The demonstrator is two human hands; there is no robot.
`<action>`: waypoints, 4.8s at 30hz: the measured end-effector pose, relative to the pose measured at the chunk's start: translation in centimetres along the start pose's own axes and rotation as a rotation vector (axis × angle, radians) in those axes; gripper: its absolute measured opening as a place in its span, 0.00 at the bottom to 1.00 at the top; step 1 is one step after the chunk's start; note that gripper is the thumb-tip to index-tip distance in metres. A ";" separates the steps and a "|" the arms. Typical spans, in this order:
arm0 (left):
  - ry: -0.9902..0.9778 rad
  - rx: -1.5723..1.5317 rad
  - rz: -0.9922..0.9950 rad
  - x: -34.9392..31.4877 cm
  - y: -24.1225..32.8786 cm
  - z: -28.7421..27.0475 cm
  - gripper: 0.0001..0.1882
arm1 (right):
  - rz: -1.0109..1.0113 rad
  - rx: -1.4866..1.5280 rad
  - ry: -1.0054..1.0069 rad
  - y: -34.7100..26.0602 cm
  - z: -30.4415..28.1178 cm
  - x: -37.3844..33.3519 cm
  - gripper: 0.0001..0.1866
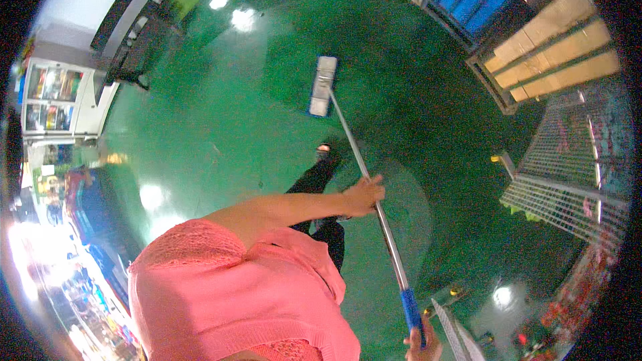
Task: The person mops a green floor in a commercial space using a flat mop with a long handle. They move the mop back and forth across the floor, navigating around furniture, a Christmas tree, and display racks.
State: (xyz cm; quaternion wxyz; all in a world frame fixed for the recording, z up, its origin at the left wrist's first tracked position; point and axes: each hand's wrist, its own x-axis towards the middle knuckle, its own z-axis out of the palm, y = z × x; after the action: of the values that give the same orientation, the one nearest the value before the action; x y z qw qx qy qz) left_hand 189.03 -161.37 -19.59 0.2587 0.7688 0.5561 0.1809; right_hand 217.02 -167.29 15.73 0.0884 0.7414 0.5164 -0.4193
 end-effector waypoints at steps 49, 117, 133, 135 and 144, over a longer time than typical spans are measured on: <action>0.126 0.131 -1.105 -42.6 -77.3 -53.9 0.19 | -0.914 -0.490 -0.546 -89.2 58.4 5.5 0.32; 0.160 -0.433 0.361 -28.0 -44.0 -45.6 0.13 | 0.060 -0.430 -0.086 -74.6 37.6 -29.6 0.23; -0.012 0.043 -0.546 -62.5 -74.0 -54.6 0.12 | -0.396 -0.209 -0.474 -77.9 69.7 -17.8 0.31; -0.061 0.118 -0.675 -65.8 -76.5 -56.3 0.15 | -0.460 -0.113 -0.493 -76.7 74.6 -15.9 0.30; 0.105 0.188 -1.046 -72.7 -88.5 -57.0 0.22 | -0.396 -0.019 -0.614 -87.1 88.6 -16.4 0.26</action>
State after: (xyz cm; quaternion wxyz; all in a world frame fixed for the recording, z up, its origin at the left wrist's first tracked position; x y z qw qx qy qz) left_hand 66.37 -197.16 -26.28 0.2165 0.3987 0.8910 0.0154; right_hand 94.98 -189.36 -2.37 0.1634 0.4658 0.6033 -0.6264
